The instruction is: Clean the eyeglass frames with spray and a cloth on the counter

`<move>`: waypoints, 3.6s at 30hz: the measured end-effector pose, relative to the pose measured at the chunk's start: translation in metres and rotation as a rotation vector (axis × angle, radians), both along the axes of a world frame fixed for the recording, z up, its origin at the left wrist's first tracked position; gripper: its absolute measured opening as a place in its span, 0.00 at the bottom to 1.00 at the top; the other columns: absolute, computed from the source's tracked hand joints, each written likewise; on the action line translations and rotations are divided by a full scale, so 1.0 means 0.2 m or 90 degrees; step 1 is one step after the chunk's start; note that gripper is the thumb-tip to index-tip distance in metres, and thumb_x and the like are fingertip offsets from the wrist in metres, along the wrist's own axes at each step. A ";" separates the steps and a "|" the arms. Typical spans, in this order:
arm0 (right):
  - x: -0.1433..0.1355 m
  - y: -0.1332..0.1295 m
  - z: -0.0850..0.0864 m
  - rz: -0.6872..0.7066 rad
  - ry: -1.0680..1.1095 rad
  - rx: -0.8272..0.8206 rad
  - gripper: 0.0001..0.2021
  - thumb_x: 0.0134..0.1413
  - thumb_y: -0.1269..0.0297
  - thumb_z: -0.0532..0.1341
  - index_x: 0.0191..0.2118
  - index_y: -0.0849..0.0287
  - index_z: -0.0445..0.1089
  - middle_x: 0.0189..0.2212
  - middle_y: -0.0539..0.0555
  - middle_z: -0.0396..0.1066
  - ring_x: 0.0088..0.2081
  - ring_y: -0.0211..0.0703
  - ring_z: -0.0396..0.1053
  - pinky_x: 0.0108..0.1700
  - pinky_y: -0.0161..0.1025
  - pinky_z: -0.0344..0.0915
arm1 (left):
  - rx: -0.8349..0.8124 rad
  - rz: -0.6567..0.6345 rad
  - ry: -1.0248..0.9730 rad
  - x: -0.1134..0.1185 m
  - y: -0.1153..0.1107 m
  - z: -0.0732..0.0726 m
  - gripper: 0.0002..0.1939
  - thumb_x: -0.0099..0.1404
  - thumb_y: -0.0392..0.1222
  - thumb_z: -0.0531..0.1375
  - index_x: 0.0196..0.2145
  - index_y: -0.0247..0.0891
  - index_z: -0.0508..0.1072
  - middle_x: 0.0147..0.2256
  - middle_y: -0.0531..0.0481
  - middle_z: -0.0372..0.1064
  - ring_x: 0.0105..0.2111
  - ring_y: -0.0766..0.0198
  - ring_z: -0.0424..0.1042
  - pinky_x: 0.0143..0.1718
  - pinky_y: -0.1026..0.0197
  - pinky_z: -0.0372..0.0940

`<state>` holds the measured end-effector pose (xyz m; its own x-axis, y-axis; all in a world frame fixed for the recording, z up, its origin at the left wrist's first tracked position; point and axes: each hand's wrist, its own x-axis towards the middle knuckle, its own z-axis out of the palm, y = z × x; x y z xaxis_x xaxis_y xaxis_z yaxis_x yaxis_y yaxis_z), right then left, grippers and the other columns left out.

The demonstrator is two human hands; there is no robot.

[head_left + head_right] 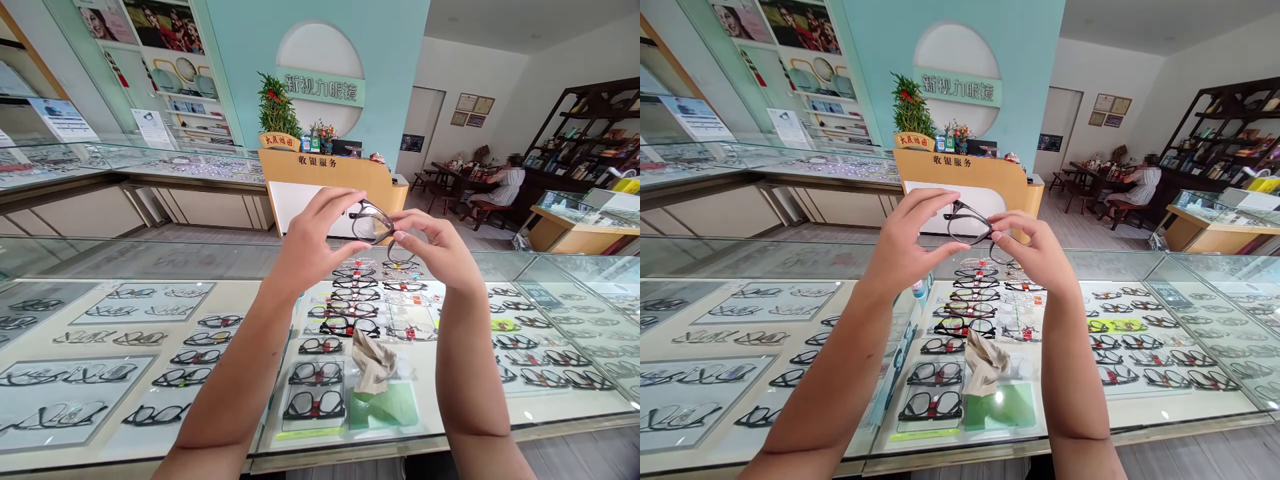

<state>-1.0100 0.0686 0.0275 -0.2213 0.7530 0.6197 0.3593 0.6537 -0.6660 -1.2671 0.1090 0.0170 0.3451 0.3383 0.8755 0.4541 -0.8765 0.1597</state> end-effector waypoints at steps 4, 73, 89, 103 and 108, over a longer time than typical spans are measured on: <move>0.02 -0.01 0.01 0.048 0.009 -0.028 0.08 0.70 0.51 0.71 0.44 0.46 0.86 0.58 0.54 0.82 0.59 0.54 0.77 0.68 0.61 0.65 | -0.026 -0.026 -0.015 -0.01 0.01 -0.01 0.37 0.67 0.57 0.75 0.70 0.51 0.74 0.63 0.42 0.75 0.63 0.44 0.75 0.58 0.46 0.79; 1.09 0.25 -1.03 -0.054 0.735 -0.423 0.37 0.78 0.42 0.55 0.24 0.53 0.33 0.13 0.41 0.34 0.18 0.34 0.30 0.17 0.36 0.38 | -0.375 -0.059 0.290 0.56 0.03 -0.48 0.15 0.80 0.48 0.56 0.44 0.43 0.83 0.46 0.46 0.84 0.45 0.51 0.79 0.41 0.55 0.63; 1.10 0.35 -1.14 0.013 0.726 -0.480 0.38 0.76 0.39 0.58 0.21 0.54 0.39 0.11 0.44 0.41 0.16 0.33 0.36 0.19 0.35 0.42 | -0.294 -0.002 0.536 0.78 0.04 -0.76 0.15 0.81 0.42 0.57 0.41 0.39 0.84 0.44 0.43 0.84 0.48 0.48 0.81 0.36 0.53 0.60; 1.08 0.36 -1.11 -0.033 0.722 -0.499 0.36 0.75 0.40 0.62 0.22 0.54 0.45 0.11 0.42 0.41 0.16 0.33 0.37 0.19 0.35 0.42 | -0.217 -0.045 0.501 0.79 0.04 -0.85 0.24 0.80 0.59 0.60 0.52 0.35 0.85 0.68 0.33 0.71 0.69 0.35 0.65 0.63 0.39 0.63; 1.08 0.36 -1.11 -0.057 0.719 -0.503 0.34 0.75 0.40 0.62 0.23 0.53 0.48 0.12 0.42 0.41 0.16 0.33 0.38 0.19 0.36 0.43 | -0.279 -0.069 0.496 0.79 0.04 -0.86 0.29 0.81 0.63 0.55 0.49 0.37 0.86 0.63 0.33 0.77 0.69 0.34 0.62 0.67 0.35 0.57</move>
<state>-0.7945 0.1399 -0.1936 0.1787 0.9700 -0.1651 -0.5976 -0.0263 -0.8014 -1.1096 0.1167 -0.1554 0.8365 0.5176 0.1798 0.4914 -0.8539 0.1714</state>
